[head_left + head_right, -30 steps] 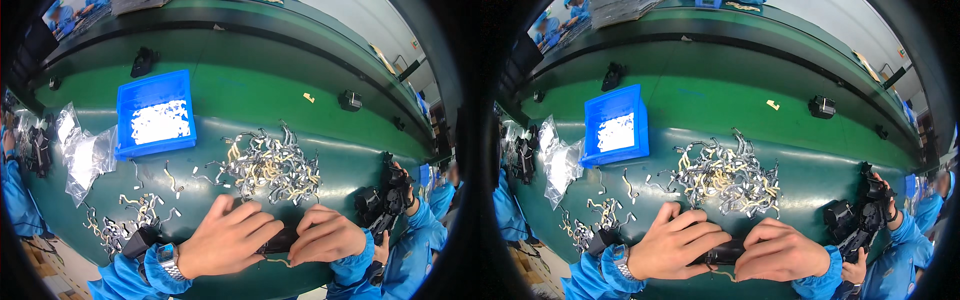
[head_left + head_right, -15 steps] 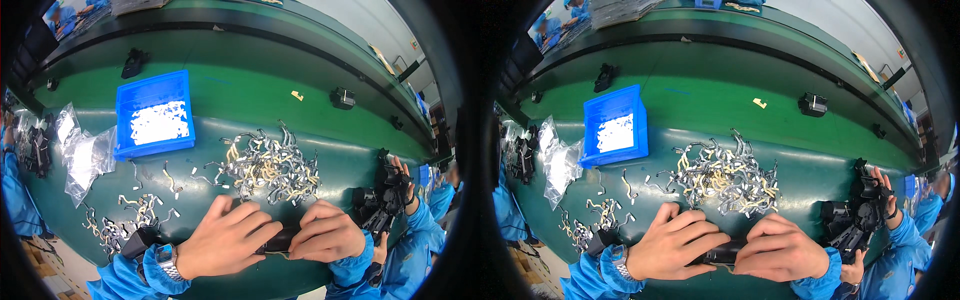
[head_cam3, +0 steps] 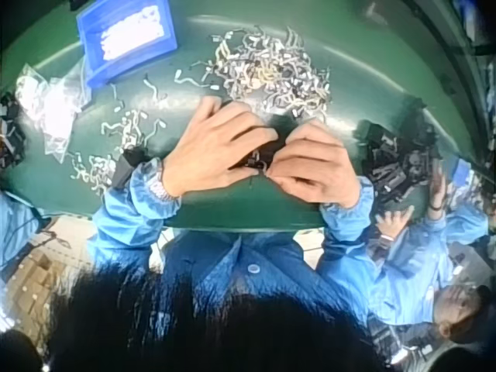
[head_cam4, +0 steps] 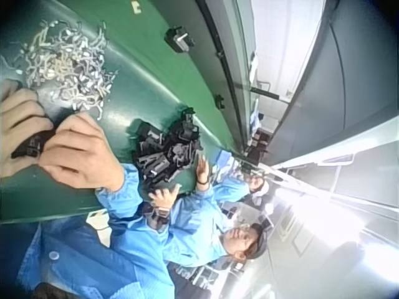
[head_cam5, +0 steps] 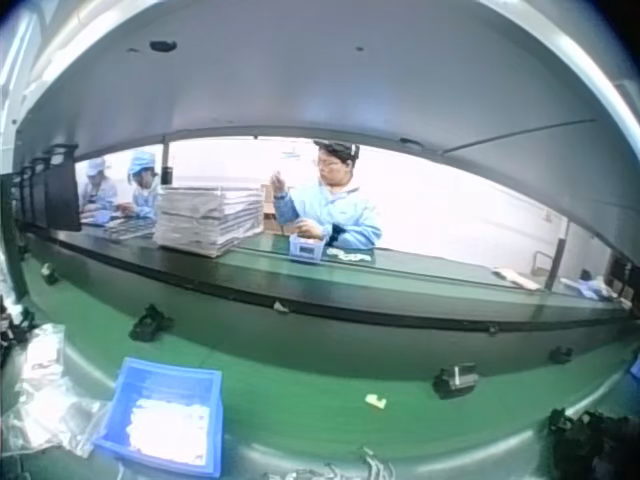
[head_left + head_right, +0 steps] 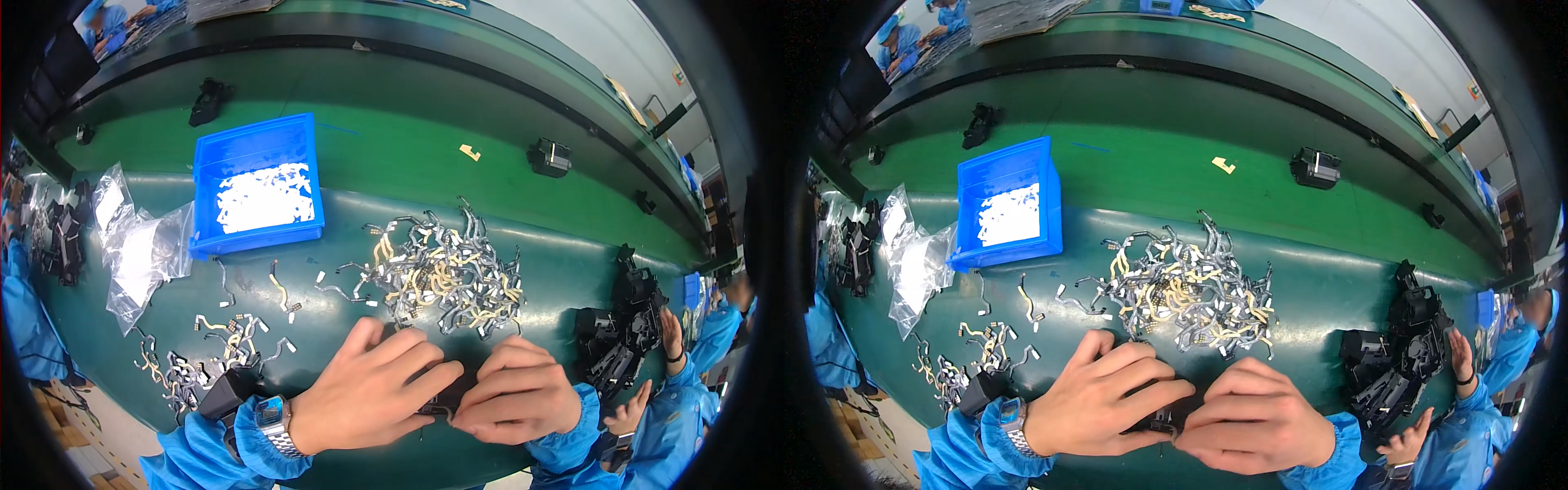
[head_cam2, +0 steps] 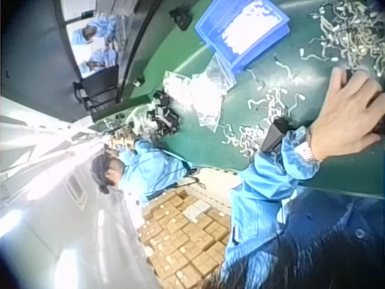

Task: Assembling small electrical or mechanical components at a workstation.

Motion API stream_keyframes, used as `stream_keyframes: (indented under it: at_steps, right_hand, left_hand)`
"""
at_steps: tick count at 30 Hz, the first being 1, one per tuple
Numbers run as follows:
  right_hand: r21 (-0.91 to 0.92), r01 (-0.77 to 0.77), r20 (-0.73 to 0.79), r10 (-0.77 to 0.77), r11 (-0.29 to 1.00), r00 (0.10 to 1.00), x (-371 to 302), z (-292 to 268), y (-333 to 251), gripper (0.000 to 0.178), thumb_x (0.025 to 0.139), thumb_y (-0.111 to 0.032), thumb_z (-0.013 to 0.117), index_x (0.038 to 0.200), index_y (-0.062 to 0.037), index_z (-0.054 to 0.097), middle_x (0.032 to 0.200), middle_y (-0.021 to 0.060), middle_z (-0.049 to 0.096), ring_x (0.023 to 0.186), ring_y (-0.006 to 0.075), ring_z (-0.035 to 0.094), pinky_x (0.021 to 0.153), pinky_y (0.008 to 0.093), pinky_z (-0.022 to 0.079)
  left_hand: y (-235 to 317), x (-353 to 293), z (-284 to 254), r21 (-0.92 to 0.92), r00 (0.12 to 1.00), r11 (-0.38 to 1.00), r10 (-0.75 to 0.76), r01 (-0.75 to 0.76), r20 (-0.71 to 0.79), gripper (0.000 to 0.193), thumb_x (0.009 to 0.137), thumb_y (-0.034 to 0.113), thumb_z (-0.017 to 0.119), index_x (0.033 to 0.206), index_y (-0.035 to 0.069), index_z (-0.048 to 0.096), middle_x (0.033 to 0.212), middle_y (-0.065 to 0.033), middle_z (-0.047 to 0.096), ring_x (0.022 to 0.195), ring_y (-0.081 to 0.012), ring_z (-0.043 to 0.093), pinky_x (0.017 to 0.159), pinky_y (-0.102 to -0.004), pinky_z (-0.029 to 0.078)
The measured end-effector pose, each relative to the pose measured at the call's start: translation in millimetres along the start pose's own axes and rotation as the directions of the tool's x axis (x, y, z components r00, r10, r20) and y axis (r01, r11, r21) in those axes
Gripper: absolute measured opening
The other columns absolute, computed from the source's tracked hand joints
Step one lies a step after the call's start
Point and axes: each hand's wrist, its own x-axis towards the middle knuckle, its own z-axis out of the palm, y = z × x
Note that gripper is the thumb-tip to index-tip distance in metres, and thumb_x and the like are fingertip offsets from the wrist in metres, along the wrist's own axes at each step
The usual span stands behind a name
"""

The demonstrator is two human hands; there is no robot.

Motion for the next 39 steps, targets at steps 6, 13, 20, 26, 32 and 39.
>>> stream_keyframes:
  at_steps: [6,13,20,26,32,39]
  right_hand:
    - [-0.011,0.011,0.041,-0.011,1.0,0.999,2.8,8.8,-1.4,0.025,0.078,-0.011,0.086,0.102,-0.0122,0.082,0.103,-0.0025,0.074,0.093,0.0201,0.066,0.083,0.0351,0.053]
    - [-0.056,-0.032,-0.053,0.029,0.998,0.998,6.7,13.6,-2.7,0.025,0.076,-0.011,0.087,0.1,-0.0132,0.082,0.098,-0.002,0.075,0.089,0.0199,0.066,0.08,0.0336,0.052]
    - [-0.034,-0.067,-0.043,0.065,0.997,0.997,2.3,11.8,-0.1,0.022,0.08,-0.013,0.088,0.101,-0.014,0.083,0.099,-0.0025,0.075,0.091,0.02,0.067,0.083,0.034,0.053]
    - [0.0,-0.048,-0.029,0.048,0.999,0.998,1.6,12.3,4.2,0.022,0.082,-0.016,0.087,0.103,-0.0142,0.082,0.1,-0.0012,0.076,0.093,0.0213,0.068,0.086,0.0355,0.054]
    - [-0.041,-0.165,-0.068,0.162,0.985,0.984,6.9,9.6,0.5,0.037,0.079,-0.024,0.091,0.108,-0.0109,0.071,0.114,0.0034,0.069,0.103,0.0275,0.064,0.088,0.0393,0.053]
    - [-0.068,-0.199,0.024,0.201,0.978,0.979,3.6,15.8,3.9,0.047,0.078,-0.023,0.09,0.113,-0.0098,0.063,0.12,0.0068,0.064,0.105,0.0302,0.063,0.09,0.0413,0.054]
  left_hand:
    - [0.5,0.1,0.5,-0.007,1.0,1.0,-0.006,0.006,0.009,0.067,0.065,0.032,0.092,0.126,0.017,0.07,0.115,0.0009,0.065,0.11,-0.0211,0.061,0.085,-0.0413,0.036]
    - [-1.0,-0.5,-1.3,0.015,1.0,1.0,-0.004,0.003,0.015,0.066,0.066,0.03,0.092,0.127,0.017,0.07,0.117,0.001,0.064,0.112,-0.0212,0.06,0.085,-0.0419,0.037]
    - [-13.7,3.3,-29.0,-0.079,1.0,0.997,-0.013,0.015,0.026,0.046,0.072,0.032,0.092,0.112,0.019,0.073,0.115,0.0022,0.065,0.115,-0.0239,0.059,0.091,-0.0425,0.038]
    - [-17.7,0.7,-19.0,-0.052,0.995,0.994,0.099,-0.1,-0.011,0.021,0.079,0.023,0.086,0.093,0.019,0.071,0.104,0.0047,0.06,0.111,-0.0189,0.057,0.087,-0.0422,0.035]
    - [-17.1,0.4,-16.6,0.066,0.988,0.986,0.155,-0.152,-0.03,0.015,0.081,0.02,0.082,0.088,0.019,0.069,0.094,0.0053,0.056,0.1,-0.0142,0.058,0.081,-0.0384,0.035]
    - [-14.5,2.2,-12.2,0.13,0.985,0.98,0.162,-0.152,-0.067,0.016,0.077,0.019,0.081,0.085,0.018,0.066,0.089,0.0039,0.053,0.098,-0.0139,0.057,0.079,-0.0378,0.036]
